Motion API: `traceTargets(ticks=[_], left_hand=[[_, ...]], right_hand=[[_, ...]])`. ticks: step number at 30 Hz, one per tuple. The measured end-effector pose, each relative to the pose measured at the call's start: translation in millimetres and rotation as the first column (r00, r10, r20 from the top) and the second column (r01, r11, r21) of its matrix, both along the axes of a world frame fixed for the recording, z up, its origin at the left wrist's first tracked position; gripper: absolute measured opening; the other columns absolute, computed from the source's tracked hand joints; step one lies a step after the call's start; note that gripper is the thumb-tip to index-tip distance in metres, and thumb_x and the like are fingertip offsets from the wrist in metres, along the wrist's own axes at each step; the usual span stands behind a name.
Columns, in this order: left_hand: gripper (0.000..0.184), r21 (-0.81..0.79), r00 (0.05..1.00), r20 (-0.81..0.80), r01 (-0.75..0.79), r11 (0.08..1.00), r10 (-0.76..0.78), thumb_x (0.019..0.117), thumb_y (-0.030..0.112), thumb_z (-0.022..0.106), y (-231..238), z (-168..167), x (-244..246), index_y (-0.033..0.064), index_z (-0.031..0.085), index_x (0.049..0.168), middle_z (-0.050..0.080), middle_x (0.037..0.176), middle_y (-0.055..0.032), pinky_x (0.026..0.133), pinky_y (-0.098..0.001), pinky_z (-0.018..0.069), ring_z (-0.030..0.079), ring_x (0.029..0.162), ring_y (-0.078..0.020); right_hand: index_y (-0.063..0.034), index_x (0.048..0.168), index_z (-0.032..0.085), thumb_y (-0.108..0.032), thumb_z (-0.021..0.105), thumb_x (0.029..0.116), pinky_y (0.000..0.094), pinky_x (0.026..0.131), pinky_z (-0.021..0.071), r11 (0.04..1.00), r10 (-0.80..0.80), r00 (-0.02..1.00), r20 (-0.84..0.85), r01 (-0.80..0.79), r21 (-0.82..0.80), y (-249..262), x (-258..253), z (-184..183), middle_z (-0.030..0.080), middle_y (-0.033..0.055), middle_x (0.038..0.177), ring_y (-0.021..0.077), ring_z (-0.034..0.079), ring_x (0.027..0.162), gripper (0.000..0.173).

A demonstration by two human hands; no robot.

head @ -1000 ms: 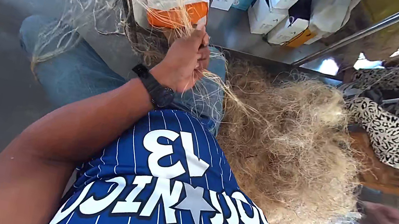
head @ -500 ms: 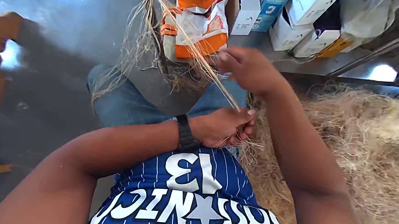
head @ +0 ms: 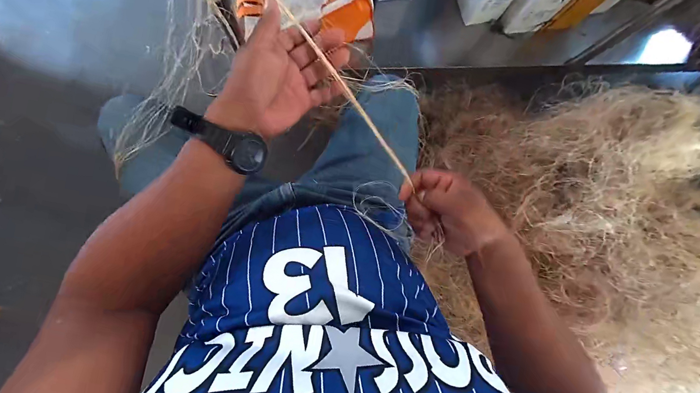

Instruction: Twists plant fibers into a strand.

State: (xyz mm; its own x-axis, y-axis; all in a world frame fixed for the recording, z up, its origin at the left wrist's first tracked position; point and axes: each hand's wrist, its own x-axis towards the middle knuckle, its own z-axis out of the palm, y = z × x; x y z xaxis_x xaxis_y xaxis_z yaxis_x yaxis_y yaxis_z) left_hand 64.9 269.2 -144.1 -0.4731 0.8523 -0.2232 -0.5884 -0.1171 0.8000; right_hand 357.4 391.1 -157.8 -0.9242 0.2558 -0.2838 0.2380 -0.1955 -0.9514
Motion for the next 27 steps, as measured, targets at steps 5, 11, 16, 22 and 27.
traceTargets(ticks=[5,11,16,22,27], left_hand=[[0.03,0.106,0.968,0.174,-0.202,0.974,0.182,0.114,0.025,0.024,29.6,13.6,45.1,0.0157,0.05,0.104,0.058,0.08,0.0008,0.084,-0.0366,0.0594,0.065,0.076,-0.0139],[0.027,0.063,0.976,0.065,-0.214,0.975,0.21,0.1147,0.026,0.027,11.6,12.1,56.5,0.0144,0.051,0.111,0.062,0.084,-0.0013,0.088,-0.0391,0.0596,0.067,0.081,-0.0159],[0.033,0.072,0.991,0.0,-0.13,0.989,0.13,0.1148,0.029,0.024,-5.6,18.3,68.7,0.0164,0.054,0.109,0.061,0.085,0.0013,0.088,-0.0386,0.0594,0.066,0.081,-0.0141],[0.035,0.046,0.998,-0.024,-0.063,0.997,0.064,0.1148,0.029,0.021,1.1,16.7,84.5,0.0155,0.053,0.113,0.064,0.09,-0.0009,0.093,-0.0411,0.0583,0.068,0.089,-0.0164],[0.036,0.077,0.996,-0.045,-0.079,0.994,0.082,0.1145,0.035,0.021,0.4,26.5,75.9,0.0189,0.053,0.112,0.061,0.082,0.0015,0.077,-0.035,0.0607,0.065,0.074,-0.0137]], right_hand=[[-0.0024,0.107,0.07,-0.007,0.051,0.1027,0.0529,0.064,0.0523,0.755,-0.311,0.864,0.396,-0.029,0.655,15.2,103.3,-37.0,0.066,0.0155,0.085,0.0284,0.062,0.071,0.021],[-0.0043,0.116,0.072,-0.018,0.056,0.1031,0.0766,0.092,0.0448,0.742,-0.529,0.422,0.736,-0.19,0.643,80.6,250.2,-125.7,0.068,0.0288,0.115,0.0507,0.063,0.111,0.025],[-0.0011,0.129,0.066,-0.025,0.052,0.1065,0.0797,0.097,0.0404,0.709,-0.569,0.422,0.706,-0.183,0.681,87.1,255.5,-100.1,0.064,0.0339,0.124,0.0559,0.059,0.119,0.035],[-0.0071,0.118,0.073,-0.025,0.061,0.1019,0.0424,0.092,0.0592,0.607,-0.252,0.967,-0.037,0.187,0.772,35.6,87.8,-27.2,0.071,0.0109,0.115,0.0193,0.069,0.102,0.027],[-0.0067,0.109,0.075,-0.013,0.063,0.0972,0.0313,0.083,0.0588,0.692,0.202,0.952,-0.232,0.029,0.721,-1.8,8.3,-36.5,0.07,0.0052,0.102,0.012,0.067,0.091,0.018]])
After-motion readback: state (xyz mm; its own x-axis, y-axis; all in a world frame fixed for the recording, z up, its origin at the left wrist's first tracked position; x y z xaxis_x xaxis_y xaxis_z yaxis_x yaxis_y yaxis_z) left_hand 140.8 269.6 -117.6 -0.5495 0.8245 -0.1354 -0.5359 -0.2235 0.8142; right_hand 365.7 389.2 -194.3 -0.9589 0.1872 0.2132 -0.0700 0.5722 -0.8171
